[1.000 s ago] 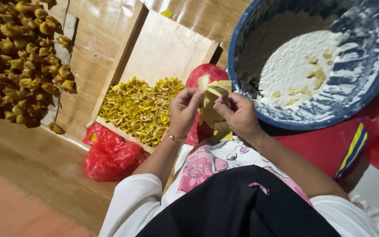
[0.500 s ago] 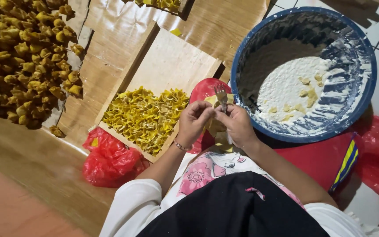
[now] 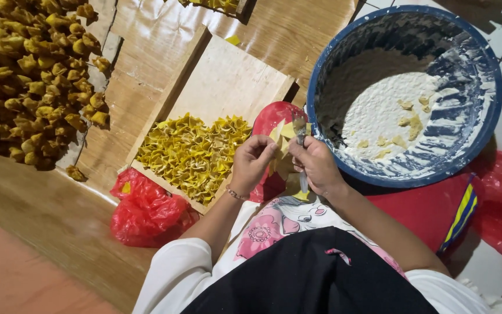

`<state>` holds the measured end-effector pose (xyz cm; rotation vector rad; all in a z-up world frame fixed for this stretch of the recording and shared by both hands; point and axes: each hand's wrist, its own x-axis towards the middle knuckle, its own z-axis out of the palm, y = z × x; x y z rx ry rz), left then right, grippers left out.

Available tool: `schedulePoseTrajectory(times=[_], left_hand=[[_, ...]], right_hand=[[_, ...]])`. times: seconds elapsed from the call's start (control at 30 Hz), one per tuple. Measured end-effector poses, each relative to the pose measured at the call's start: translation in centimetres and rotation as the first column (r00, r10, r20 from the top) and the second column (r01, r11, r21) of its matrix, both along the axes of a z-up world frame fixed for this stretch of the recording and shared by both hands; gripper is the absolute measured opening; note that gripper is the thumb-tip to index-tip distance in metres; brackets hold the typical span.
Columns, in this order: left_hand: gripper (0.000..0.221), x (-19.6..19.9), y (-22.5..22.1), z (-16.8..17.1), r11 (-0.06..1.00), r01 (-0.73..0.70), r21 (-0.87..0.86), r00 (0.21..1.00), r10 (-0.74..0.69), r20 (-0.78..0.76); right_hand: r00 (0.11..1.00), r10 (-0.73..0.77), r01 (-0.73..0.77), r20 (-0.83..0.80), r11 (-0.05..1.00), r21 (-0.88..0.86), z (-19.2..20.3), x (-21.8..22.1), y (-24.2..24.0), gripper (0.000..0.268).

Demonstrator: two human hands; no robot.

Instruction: A person is manually making dumplings by placing filling onto wrappers with a fork and folding them into shape.

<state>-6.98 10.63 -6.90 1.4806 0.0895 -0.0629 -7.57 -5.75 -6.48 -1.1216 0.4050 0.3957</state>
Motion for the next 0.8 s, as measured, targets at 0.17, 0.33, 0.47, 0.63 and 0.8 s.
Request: schedulePoseTrajectory(times=[0.17,0.33,0.47,0.63,0.8], left_hand=[[0.003,0.1,0.2,-1.7,0.999,0.029,-0.035,0.999,-0.030,-0.020],[0.004,1.4,1.7,-1.5,0.890,-0.235,-0.391,0.959,0.148,-0.240],[0.021,2.9,4.2,-1.0,0.609,-0.432,-0.665,0.874,0.101,-0.475],[0.032,3.7,4.4,0.5,0.386,-0.520,-0.762,0.827,0.006,-0.562],[0.027,2.3,5.1,-2.4,0.454,-0.482,-0.749,0.837,-0.014,-0.547]], right_hand=[[0.995,0.002,0.009,0.097,0.993,-0.116,5.4,0.1,1.3,0.024],[0.986,0.020,0.029,0.164,0.956,-0.291,-1.4,-0.3,-1.5,0.018],[0.979,0.156,-0.057,0.130,0.827,-0.559,-2.4,-0.4,-2.7,0.015],[0.977,0.196,-0.110,0.078,0.788,-0.606,-0.3,-0.6,-5.0,0.011],[0.886,0.431,0.070,0.170,0.239,-0.969,-7.5,0.7,-15.8,0.026]])
